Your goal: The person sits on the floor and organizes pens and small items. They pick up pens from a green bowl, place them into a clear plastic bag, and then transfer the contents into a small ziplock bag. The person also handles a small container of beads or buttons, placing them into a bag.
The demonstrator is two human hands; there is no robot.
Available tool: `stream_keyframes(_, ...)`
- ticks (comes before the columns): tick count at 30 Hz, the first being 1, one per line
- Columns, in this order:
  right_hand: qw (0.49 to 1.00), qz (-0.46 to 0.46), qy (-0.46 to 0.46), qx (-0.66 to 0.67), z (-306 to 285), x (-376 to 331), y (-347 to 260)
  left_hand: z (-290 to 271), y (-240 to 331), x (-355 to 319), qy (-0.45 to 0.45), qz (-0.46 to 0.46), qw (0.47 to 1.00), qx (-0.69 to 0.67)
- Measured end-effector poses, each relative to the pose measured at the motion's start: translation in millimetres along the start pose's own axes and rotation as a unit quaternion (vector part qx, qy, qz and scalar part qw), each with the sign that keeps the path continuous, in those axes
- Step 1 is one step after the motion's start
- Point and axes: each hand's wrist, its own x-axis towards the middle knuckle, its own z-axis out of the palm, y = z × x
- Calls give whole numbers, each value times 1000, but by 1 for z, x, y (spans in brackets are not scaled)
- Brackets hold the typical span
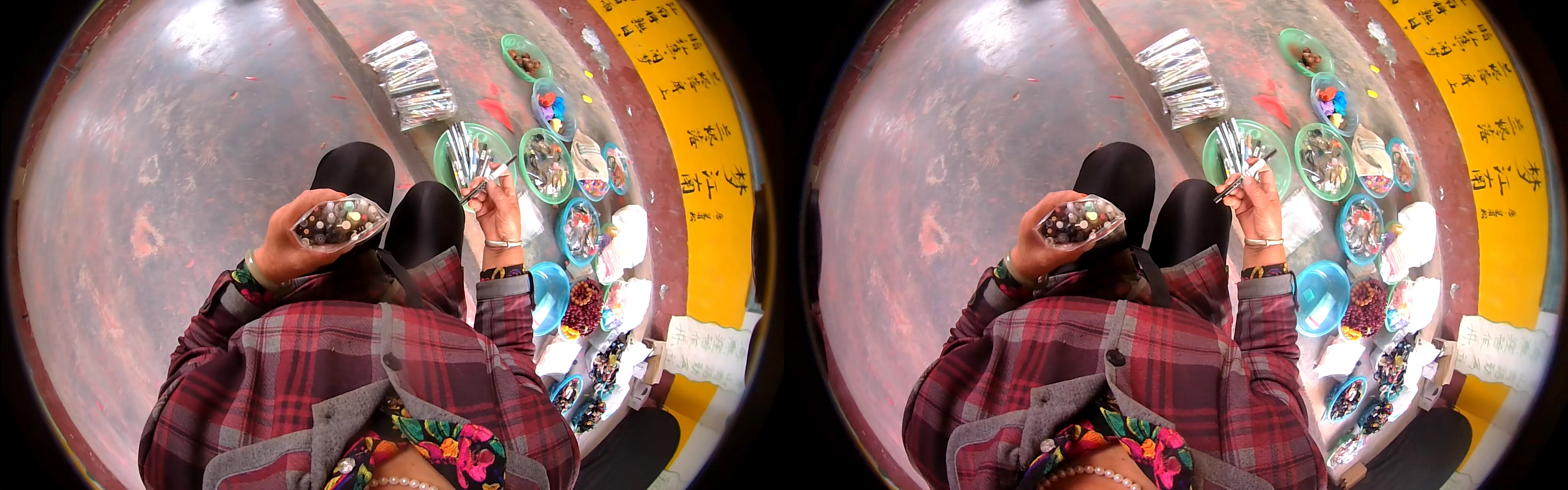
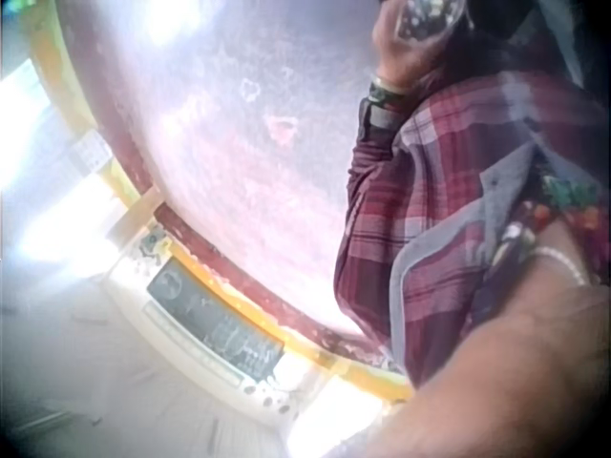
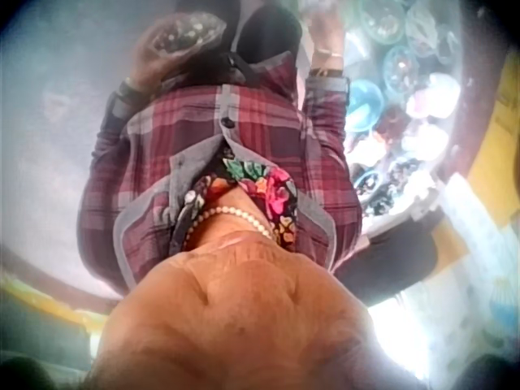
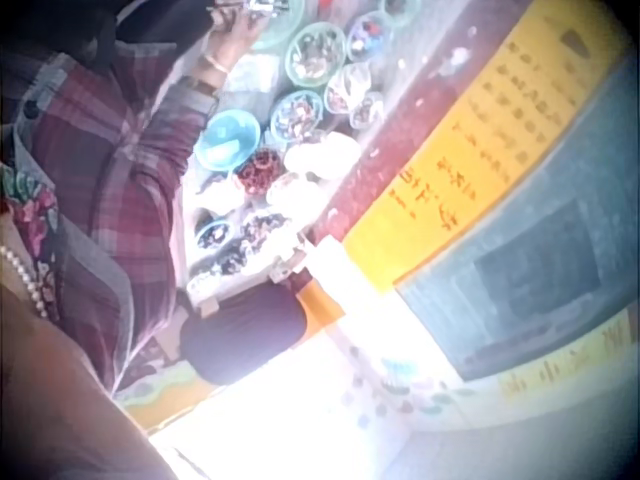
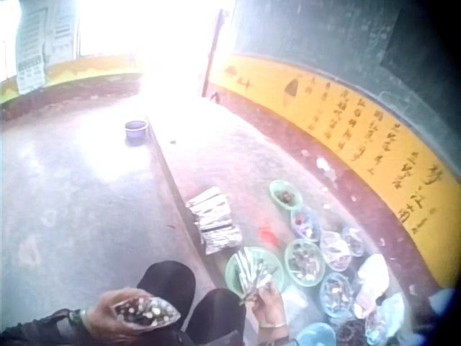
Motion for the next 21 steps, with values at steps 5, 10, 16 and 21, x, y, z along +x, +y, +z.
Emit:
stream_keyframes(5,998,-31,-17,53,18,-6,-5,-2,1,0,-25,-5,1000,-6)
stream_keyframes(10,990,-75,-17,114,43,-7,-12,-3,2,-1,-17,19,999,24)
stream_keyframes(16,990,-76,-36,111,56,-12,-14,-1,7,-2,9,48,998,38)
stream_keyframes(21,992,-61,-53,100,70,-17,-11,-3,5,-5,-9,26,999,33)
